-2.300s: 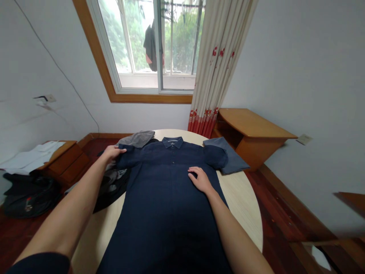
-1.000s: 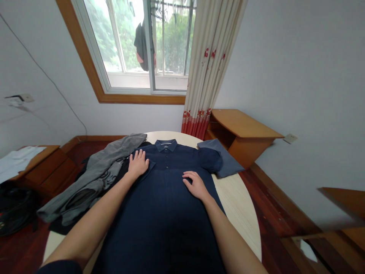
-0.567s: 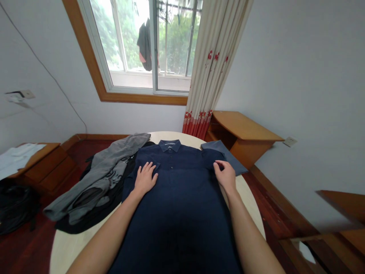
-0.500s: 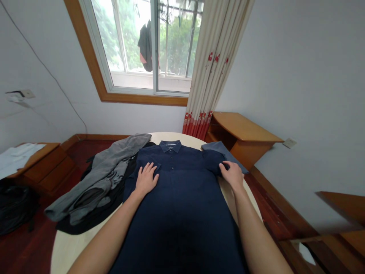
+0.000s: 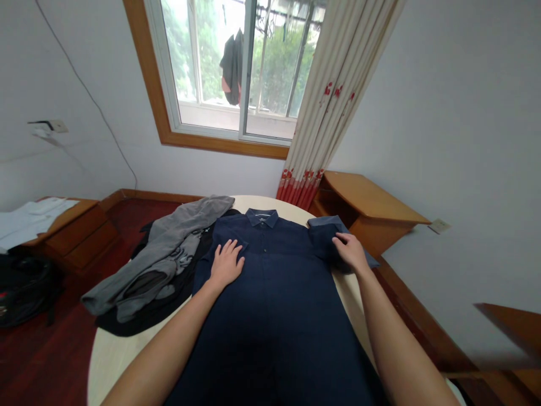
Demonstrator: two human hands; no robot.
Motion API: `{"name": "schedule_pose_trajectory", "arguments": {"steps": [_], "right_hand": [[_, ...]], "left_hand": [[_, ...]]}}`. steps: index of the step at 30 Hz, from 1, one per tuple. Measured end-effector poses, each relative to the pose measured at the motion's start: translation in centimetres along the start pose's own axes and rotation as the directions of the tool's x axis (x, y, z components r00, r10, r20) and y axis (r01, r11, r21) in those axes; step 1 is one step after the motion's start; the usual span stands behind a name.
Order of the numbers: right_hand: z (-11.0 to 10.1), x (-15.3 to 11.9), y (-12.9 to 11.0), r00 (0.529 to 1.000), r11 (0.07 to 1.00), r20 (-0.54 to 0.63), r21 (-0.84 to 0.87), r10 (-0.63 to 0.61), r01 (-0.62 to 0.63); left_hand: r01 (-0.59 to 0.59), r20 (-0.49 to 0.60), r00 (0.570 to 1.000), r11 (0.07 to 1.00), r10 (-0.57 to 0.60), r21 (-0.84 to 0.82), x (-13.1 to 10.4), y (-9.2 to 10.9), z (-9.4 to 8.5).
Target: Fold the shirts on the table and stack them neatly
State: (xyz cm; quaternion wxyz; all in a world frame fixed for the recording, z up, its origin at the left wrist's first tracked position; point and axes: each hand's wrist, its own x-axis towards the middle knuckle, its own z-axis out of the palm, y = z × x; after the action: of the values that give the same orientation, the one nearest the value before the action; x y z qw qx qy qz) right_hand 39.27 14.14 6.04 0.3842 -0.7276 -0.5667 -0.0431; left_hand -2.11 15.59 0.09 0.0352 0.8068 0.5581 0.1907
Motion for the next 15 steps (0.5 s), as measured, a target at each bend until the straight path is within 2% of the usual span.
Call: {"name": "schedule_pose_trajectory", "arguments": {"steps": [2, 4, 6, 7, 9, 12, 15], "right_hand": [[0.8, -1.2, -2.6, 0.988, 0.991, 0.087, 0.036, -0.128, 0.125], [2.0, -2.7, -5.1, 0.912, 0.949, 0.270, 0.143, -0.309, 0.279], [3.6, -3.8, -6.8, 0.828, 0.927, 0.423, 0.234, -0.368, 0.292], [4.4, -4.1, -7.2, 0.816, 0.935, 0.462, 0.234, -0.348, 0.266], [6.1, -3.9, -7.2, 0.849, 0.967, 0.464, 0.147, -0.253, 0.208], [8.5, -2.9, -6.1, 0.908, 0.985, 0.397, -0.054, -0.132, 0.166], [10.5, -2.7, -5.3, 0.914, 0.975, 0.400, -0.172, -0.064, 0.143]], "left_hand": [[-0.001, -0.009, 1.000, 1.000, 0.001, 0.001, 0.0, -0.1, 0.1], [0.001, -0.010, 1.000, 1.000, -0.001, 0.001, 0.1, -0.2, 0.2], [-0.002, -0.006, 1.000, 1.000, 0.002, -0.004, 0.1, -0.3, 0.2], [-0.004, -0.003, 1.000, 1.000, 0.004, -0.007, 0.1, -0.3, 0.2], [-0.001, 0.006, 1.000, 1.000, 0.002, -0.014, 0.1, -0.3, 0.1], [0.004, 0.012, 1.000, 1.000, -0.004, -0.018, 0.1, -0.2, 0.0], [0.003, 0.001, 1.000, 1.000, -0.003, -0.016, 0.1, -0.2, 0.1]]}}
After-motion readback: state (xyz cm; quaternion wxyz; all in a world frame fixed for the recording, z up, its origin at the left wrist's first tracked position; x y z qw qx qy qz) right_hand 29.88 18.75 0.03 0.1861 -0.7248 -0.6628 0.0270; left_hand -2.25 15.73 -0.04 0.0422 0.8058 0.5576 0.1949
